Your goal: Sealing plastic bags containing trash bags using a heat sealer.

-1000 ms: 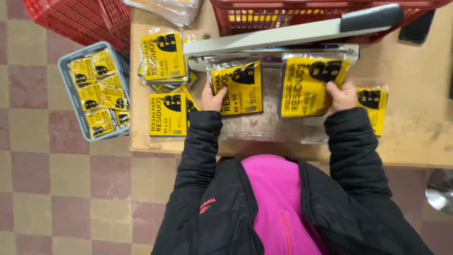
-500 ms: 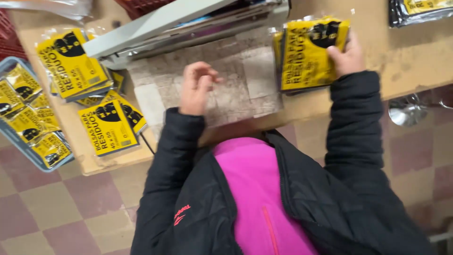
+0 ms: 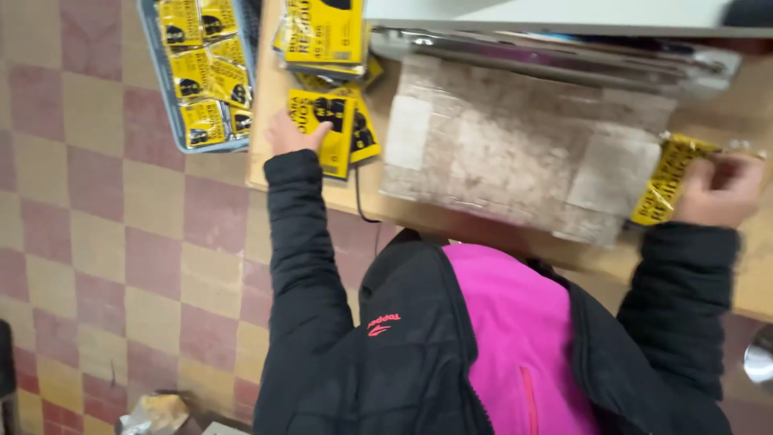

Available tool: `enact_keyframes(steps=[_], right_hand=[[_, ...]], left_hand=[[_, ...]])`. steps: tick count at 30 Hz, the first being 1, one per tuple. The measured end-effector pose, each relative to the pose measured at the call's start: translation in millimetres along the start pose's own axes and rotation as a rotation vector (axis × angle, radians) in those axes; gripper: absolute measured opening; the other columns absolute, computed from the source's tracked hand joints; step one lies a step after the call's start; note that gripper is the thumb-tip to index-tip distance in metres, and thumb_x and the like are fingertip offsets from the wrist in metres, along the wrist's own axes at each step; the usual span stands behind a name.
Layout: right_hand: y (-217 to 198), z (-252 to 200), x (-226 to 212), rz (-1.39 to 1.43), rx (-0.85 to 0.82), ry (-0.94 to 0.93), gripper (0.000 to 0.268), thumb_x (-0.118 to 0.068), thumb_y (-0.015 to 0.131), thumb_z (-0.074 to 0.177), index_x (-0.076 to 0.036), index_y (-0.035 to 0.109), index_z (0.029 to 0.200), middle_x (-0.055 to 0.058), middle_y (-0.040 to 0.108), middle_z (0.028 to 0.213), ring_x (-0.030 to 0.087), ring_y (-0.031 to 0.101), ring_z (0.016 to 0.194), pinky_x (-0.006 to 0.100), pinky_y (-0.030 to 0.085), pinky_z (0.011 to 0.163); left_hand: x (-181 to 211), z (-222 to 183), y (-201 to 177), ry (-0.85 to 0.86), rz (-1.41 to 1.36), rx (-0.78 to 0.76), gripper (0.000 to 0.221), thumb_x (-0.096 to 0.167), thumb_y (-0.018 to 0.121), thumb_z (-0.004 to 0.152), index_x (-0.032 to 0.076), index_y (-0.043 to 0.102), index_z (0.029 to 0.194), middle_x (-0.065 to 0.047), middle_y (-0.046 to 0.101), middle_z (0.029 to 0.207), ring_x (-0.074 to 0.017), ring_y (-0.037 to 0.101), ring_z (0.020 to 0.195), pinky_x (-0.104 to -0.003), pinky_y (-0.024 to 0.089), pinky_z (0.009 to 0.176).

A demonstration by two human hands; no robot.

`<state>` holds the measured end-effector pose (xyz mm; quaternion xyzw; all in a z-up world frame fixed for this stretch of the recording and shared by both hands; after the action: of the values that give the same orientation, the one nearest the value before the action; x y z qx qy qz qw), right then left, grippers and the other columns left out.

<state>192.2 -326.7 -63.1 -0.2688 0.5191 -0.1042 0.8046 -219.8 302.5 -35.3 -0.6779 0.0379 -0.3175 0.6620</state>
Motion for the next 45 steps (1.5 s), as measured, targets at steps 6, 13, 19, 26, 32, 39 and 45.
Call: enact_keyframes(steps=[6,13,19,26,32,39,45], right_hand=[[206,-27,-316,0.381,-0.721,-0.202,0.029,-0.01,0.073,0.094,-0.001,0.062,0.119,0.014,0.064,0.109,0.025,0.065,0.097,0.035,0.054,0.086],[405,-46,-370,-0.321,-0.992,-0.258,0.045,-0.018,0.076,0.089,0.003,0.051,0.12,0.028,0.062,0.117,0.046,0.063,0.106,0.051,0.053,0.09],[471,-35,-340,-0.216,-0.925,0.213,0.073,-0.031,0.09,0.073,0.008,0.048,0.118,0.027,0.068,0.109,0.037,0.068,0.1,0.042,0.056,0.087],[471,-35,-335,0.16,-1.101,0.377,0.026,-0.021,0.081,0.074,-0.007,0.075,0.094,0.012,0.079,0.093,0.027,0.076,0.087,0.037,0.059,0.078],[307,4,-461,-0.035,-0.79,-0.415,0.023,-0.019,0.085,0.082,-0.004,0.068,0.091,0.016,0.069,0.084,0.035,0.069,0.077,0.041,0.053,0.068],[122,82,-455,-0.273,-0.833,-0.549,0.024,-0.02,0.083,0.083,-0.011,0.072,0.103,0.01,0.073,0.091,0.029,0.072,0.084,0.038,0.056,0.071],[99,127,-306,-0.515,-1.034,-0.242,0.032,-0.03,0.08,0.081,-0.012,0.075,0.107,0.012,0.076,0.088,0.032,0.072,0.081,0.043,0.056,0.073]], left_hand=[[-12,9,11,-0.24,0.167,-0.165,0.096,0.057,0.094,0.056,0.0,0.056,0.122,-0.021,0.061,0.123,-0.0429,0.053,0.115,-0.05,0.044,0.099],[-89,13,57,-0.341,-0.449,-0.317,0.054,0.031,0.089,0.074,0.002,0.067,0.113,-0.014,0.075,0.105,-0.0263,0.073,0.096,-0.038,0.057,0.087],[-122,-15,69,-0.233,-0.899,-0.13,0.038,0.011,0.08,0.083,-0.001,0.065,0.116,-0.01,0.074,0.102,-0.017,0.071,0.087,-0.032,0.059,0.077],[-120,-31,63,-0.191,-1.029,-0.055,0.035,0.006,0.078,0.085,-0.002,0.064,0.116,-0.009,0.074,0.104,-0.017,0.07,0.092,-0.032,0.058,0.083],[-58,-47,-32,-0.172,-1.503,-0.19,0.029,0.003,0.075,0.09,0.001,0.067,0.119,-0.004,0.073,0.106,-0.0125,0.068,0.094,-0.028,0.056,0.086],[97,-55,-181,0.53,-0.969,-0.132,0.017,-0.002,0.076,0.089,0.001,0.068,0.104,-0.006,0.062,0.089,-0.0155,0.061,0.079,-0.029,0.049,0.072],[185,-44,-65,0.414,-1.056,-0.32,0.012,0.011,0.068,0.099,0.0,0.068,0.105,-0.008,0.065,0.085,-0.0166,0.063,0.078,-0.029,0.051,0.072]])
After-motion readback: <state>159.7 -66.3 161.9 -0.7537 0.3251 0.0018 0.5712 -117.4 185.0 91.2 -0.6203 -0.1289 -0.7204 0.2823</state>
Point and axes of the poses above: each hand's wrist, its own z-axis towards the middle knuckle, its own y-axis out of the palm, x = y × z, the point moved 1 cm from there along z, towards the middle knuckle
